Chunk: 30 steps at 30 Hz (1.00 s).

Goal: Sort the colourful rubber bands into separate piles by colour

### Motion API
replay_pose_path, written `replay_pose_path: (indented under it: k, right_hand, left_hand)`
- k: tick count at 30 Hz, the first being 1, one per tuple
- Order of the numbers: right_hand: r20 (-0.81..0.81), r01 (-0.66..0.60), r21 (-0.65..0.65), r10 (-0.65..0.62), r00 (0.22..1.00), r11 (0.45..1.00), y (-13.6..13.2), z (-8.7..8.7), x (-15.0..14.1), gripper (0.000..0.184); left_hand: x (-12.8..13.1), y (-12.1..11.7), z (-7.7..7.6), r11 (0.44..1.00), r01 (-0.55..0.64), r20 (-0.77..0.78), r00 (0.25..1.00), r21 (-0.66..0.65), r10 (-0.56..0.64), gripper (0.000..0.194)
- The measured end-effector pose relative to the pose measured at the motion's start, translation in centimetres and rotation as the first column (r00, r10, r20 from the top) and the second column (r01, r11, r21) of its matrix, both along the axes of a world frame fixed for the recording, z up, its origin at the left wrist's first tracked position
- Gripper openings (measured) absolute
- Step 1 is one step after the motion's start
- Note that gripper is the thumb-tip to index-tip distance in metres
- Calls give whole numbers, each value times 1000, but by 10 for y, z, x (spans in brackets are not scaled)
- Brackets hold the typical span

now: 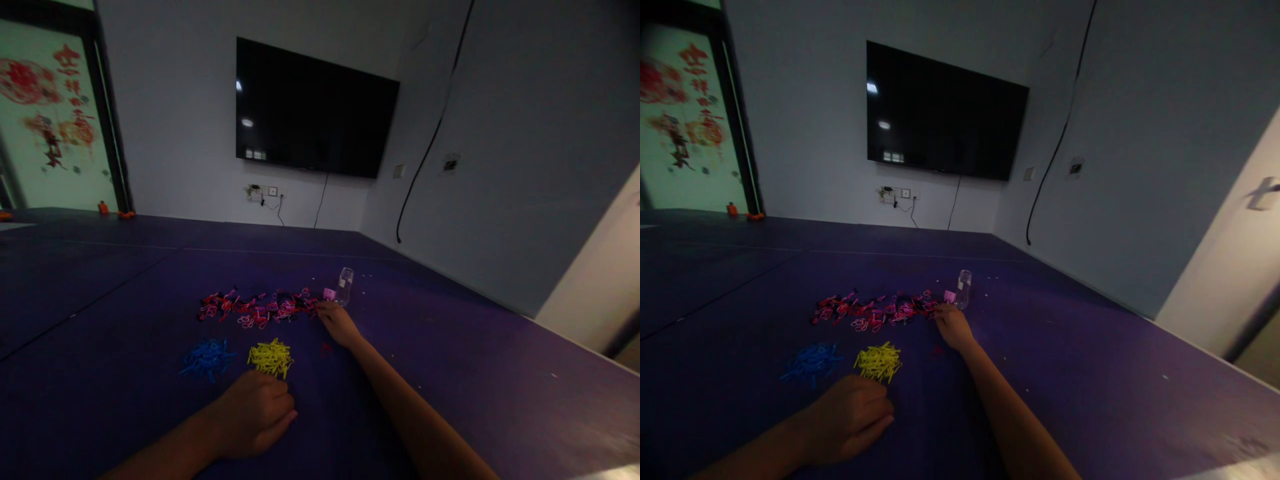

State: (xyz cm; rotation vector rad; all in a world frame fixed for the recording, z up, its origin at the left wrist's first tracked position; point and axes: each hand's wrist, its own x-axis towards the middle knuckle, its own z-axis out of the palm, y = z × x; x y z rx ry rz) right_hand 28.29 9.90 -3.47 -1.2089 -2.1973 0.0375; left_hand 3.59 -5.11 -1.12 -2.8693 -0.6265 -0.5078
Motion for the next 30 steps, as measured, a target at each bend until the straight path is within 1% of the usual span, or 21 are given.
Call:
replay_pose_path:
  k: [4,7,9,12,15,18,23,30]
  right_hand:
    - [-92,-30,-25,27,995,999,9,-6,3,32]
    - [-122,-38,-50,31,992,998,11,-7,3,33]
    - [-108,-45,-69,37,993,997,10,-6,2,33]
    - [-39,-39,-92,35,999,995,7,-2,1,32]
    - [12,-7,-94,8,1000,996,4,2,0,30]
    - [23,15,-90,-13,1000,996,3,2,-1,29]
    - [3,13,-81,-13,1000,997,4,1,-1,30]
    - [-92,-28,-69,22,995,997,4,0,1,31]
  left_hand:
    - [-1,2,-2,1000,-2,-12,1000,-3,2,22]
    - [-1,4,-3,1000,3,-11,1000,-2,-3,23]
    - [-1,4,-3,1000,2,0,1000,6,-2,23]
    - [0,2,-2,1000,-9,12,1000,4,9,23]
    - [0,1,-1,1000,-9,9,1000,4,9,23]
    - [-1,1,-1,1000,-10,11,1000,11,10,24]
    - [-1,2,-1,1000,-7,10,1000,5,7,26]
    - [-1,3,-2,1000,-4,4,1000,-7,4,23]
